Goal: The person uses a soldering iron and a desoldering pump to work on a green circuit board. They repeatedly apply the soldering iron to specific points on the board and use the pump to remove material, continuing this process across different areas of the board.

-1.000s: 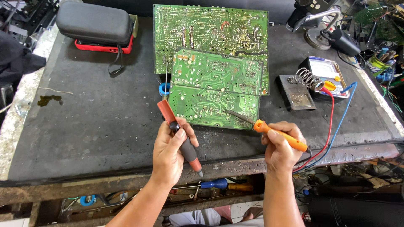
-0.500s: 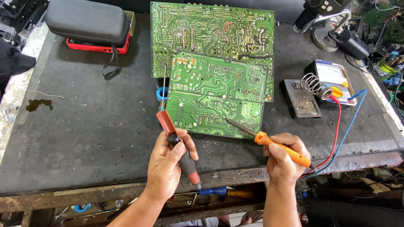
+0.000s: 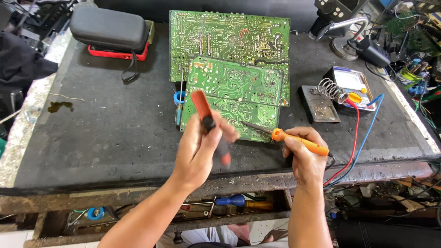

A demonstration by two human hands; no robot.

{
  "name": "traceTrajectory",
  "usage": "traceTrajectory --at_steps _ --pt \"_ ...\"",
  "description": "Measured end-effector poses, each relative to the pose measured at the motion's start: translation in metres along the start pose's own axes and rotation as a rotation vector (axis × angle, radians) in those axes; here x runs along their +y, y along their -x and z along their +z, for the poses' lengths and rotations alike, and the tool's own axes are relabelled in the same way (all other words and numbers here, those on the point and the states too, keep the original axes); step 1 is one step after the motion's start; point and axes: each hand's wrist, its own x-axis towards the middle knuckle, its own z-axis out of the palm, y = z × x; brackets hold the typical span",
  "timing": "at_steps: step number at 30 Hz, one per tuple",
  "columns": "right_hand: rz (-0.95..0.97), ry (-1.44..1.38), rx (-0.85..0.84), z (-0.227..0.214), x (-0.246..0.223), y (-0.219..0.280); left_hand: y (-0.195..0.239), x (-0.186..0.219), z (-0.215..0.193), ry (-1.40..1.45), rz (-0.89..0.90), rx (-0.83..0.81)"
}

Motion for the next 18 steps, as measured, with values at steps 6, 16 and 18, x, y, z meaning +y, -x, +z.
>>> traceTrajectory --at_steps 6,16,18 --pt "-0.010 0.092 0.050 0.014 -0.009 0.003 -0.048 -0.054 0.022 -0.122 0.464 0.088" --pt "0.081 0.223 -0.096 0.012 -0.026 -0.018 -0.049 -0.068 0.020 -0.202 0.470 0.069" --pt "0.139 0.159 -0.112 0.009 -0.021 -0.028 -0.046 -0.068 0.021 -0.224 0.471 0.077"
